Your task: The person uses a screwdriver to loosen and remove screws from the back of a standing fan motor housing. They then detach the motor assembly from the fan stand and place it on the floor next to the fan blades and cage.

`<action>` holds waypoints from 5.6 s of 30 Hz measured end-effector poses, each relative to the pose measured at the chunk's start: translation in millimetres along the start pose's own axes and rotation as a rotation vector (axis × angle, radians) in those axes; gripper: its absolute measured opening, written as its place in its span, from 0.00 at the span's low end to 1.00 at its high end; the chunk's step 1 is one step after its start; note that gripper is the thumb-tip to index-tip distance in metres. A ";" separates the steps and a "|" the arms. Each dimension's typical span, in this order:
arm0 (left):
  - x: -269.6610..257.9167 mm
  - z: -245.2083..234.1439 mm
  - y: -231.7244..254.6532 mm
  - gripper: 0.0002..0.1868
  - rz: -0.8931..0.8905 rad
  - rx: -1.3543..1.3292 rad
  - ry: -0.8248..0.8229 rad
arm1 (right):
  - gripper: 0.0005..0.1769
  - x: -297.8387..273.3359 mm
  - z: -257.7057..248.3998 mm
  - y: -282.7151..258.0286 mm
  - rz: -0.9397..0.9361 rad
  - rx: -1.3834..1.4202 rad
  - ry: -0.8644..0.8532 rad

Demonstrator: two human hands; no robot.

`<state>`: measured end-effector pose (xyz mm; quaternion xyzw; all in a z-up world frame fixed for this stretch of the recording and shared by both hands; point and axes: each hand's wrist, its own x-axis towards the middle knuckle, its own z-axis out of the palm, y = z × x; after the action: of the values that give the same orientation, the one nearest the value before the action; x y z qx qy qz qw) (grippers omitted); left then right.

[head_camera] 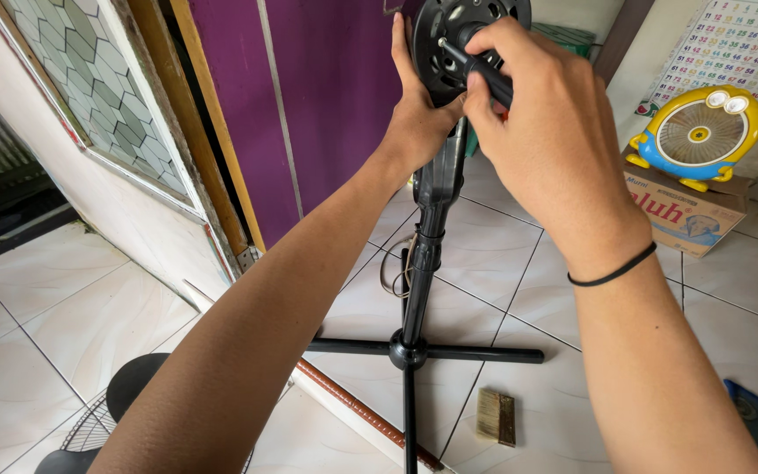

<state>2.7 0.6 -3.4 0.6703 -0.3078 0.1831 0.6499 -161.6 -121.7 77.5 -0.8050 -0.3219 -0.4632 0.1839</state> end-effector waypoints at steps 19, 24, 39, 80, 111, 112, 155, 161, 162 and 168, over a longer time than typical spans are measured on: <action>7.3 10.9 -15.3 0.67 0.159 -0.037 0.060 | 0.23 40.6 -2.7 14.5 0.176 -0.212 -0.416; 8.1 12.1 -13.0 0.66 0.074 -0.007 0.046 | 0.22 47.4 0.7 10.1 0.089 -0.324 -0.437; 5.2 11.2 -8.6 0.65 0.052 0.067 0.064 | 0.34 30.5 7.6 -3.4 0.417 -0.012 -0.447; 1.5 16.2 0.0 0.66 0.037 0.073 0.112 | 0.20 31.7 11.5 44.6 0.364 0.155 -0.343; -37.0 -10.9 14.4 0.68 0.114 0.165 0.167 | 0.30 -23.1 29.6 32.0 0.293 0.537 -0.115; -40.8 -12.9 15.4 0.66 0.100 0.167 0.181 | 0.30 -25.4 30.5 31.6 0.274 0.557 -0.105; -220.3 -60.5 -35.8 0.06 -0.180 -0.083 0.353 | 0.36 -169.8 152.9 -51.4 0.447 0.749 -0.318; -246.4 -91.4 -48.9 0.09 -0.244 -0.038 0.470 | 0.36 -179.3 182.1 -65.6 0.428 0.808 -0.364; -251.0 -97.9 -51.8 0.10 -0.247 -0.023 0.493 | 0.35 -181.7 188.4 -67.4 0.404 0.825 -0.360; -281.4 -136.2 -73.8 0.13 -0.333 0.017 0.598 | 0.36 -198.8 229.0 -77.7 0.413 0.819 -0.467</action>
<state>-137.5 181.2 -229.0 0.6334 0.0116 0.2658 0.7266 -143.7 1.6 -209.7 -0.7956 -0.3438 -0.0610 0.4951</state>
